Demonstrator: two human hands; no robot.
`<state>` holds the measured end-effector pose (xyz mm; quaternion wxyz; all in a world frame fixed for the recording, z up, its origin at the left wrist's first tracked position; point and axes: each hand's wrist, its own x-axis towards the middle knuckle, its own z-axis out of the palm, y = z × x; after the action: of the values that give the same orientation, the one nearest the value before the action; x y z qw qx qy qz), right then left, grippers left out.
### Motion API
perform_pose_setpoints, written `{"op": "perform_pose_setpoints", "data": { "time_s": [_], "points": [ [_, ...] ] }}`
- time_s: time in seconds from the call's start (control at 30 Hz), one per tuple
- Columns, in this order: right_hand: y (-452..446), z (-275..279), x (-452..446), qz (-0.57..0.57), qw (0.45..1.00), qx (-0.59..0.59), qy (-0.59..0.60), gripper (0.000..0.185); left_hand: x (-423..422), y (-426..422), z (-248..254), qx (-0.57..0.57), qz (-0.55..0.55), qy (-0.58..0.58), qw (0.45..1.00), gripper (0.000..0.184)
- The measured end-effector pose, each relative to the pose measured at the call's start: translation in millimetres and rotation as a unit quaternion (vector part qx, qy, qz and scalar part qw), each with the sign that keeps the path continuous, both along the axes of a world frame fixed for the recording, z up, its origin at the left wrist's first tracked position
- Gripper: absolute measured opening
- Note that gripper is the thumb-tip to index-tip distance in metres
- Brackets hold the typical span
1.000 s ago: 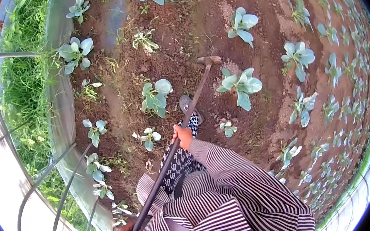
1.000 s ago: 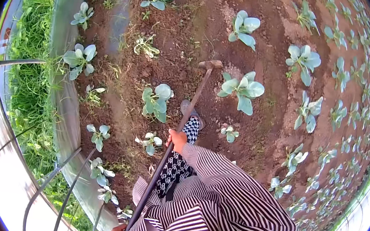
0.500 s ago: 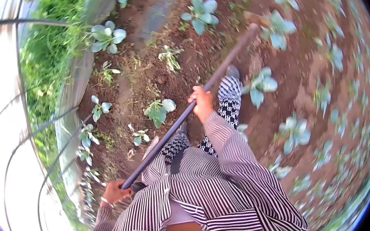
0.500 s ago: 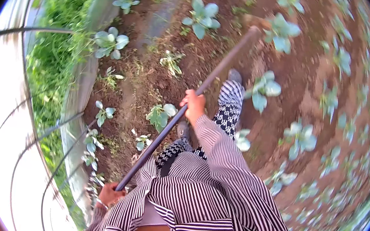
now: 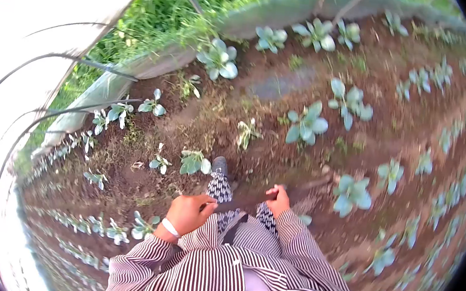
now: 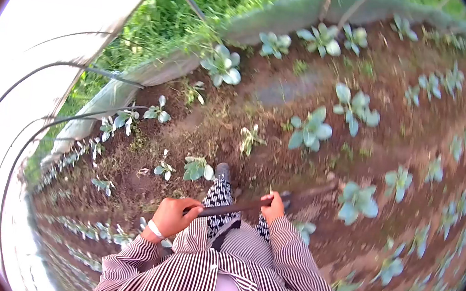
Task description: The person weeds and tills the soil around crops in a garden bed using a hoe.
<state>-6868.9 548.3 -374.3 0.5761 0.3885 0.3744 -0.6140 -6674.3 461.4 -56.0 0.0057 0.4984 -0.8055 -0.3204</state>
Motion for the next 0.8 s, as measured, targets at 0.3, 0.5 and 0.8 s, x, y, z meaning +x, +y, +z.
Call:
{"op": "perform_pose_setpoints", "data": {
  "time_s": [0.3, 0.5, 0.8],
  "points": [
    [-11, 2, -104, -0.025, 0.998, -0.045, -0.032, 0.017, -110, -20, 29, -0.131, -0.082, 0.139, 0.978, 0.022],
    [24, -4, -136, 0.376, 0.756, -0.247, 0.476, 0.034, -127, -24, 34, -0.084, -0.230, 0.220, 0.944, 0.023],
    [7, 11, -122, 0.429, 0.591, -0.191, 0.656, 0.020, -57, -78, 57, 0.137, -0.195, 0.338, 0.911, 0.027]
  ]
}}
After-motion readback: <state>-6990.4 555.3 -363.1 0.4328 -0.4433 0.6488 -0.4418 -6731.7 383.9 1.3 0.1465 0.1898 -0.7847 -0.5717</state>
